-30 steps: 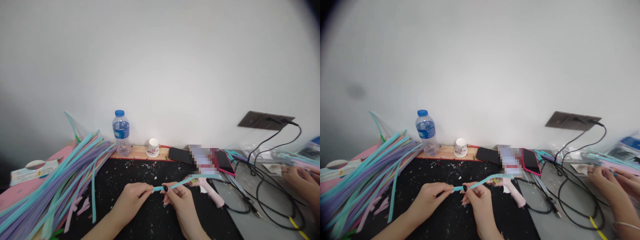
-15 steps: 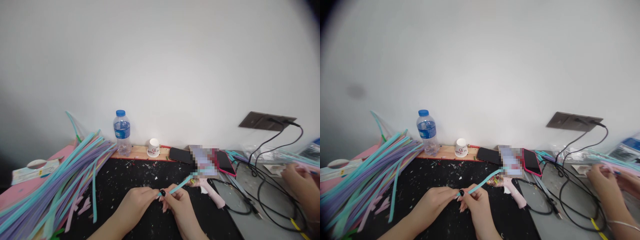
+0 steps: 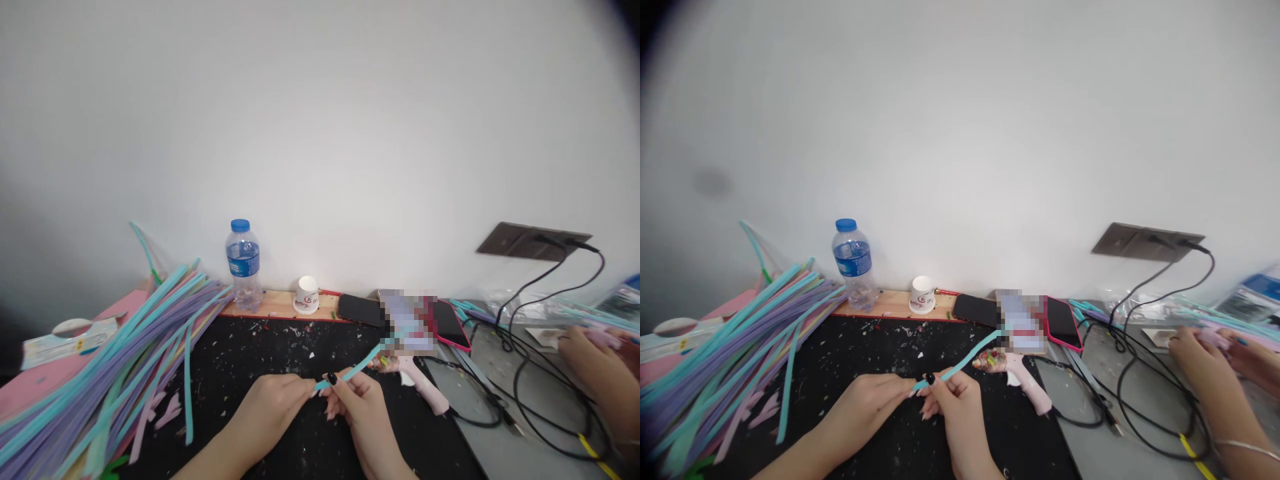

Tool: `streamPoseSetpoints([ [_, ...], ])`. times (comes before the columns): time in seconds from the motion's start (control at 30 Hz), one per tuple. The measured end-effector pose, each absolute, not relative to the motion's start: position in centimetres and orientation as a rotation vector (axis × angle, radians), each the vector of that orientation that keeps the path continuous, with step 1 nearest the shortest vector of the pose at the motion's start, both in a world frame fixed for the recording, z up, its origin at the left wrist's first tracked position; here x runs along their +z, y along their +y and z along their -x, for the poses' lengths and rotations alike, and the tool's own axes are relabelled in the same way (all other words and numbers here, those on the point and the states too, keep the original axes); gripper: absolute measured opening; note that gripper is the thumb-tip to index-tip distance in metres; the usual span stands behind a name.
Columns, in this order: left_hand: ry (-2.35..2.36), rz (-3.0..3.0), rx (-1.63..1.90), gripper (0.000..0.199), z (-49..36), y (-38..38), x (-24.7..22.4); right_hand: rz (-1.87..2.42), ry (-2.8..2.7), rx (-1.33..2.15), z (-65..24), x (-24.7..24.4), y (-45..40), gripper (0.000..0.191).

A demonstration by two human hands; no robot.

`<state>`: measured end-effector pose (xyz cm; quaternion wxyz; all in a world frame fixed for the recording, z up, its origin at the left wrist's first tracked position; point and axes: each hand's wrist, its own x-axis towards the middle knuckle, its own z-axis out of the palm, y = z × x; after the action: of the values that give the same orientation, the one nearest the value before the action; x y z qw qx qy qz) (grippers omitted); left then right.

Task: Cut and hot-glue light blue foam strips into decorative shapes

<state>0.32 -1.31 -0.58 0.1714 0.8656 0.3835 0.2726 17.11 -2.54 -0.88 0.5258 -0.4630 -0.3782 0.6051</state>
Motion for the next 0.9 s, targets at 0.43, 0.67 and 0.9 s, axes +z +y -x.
streamPoseSetpoints([
  [0.43,1.087,-1.488,1.1,0.015,-0.6,-0.1,-0.6,0.988,-0.664,1.517,-17.5,-0.6,-2.4,0.019],
  [0.67,1.126,-1.577,1.068,0.014,-0.5,-0.2,-0.6,1.063,-0.851,1.472,-17.5,-0.4,-2.5,0.019],
  [0.9,1.056,-1.942,0.842,0.016,-0.8,-0.4,-0.2,1.164,-1.052,1.371,-17.7,-0.9,-2.2,0.028],
])
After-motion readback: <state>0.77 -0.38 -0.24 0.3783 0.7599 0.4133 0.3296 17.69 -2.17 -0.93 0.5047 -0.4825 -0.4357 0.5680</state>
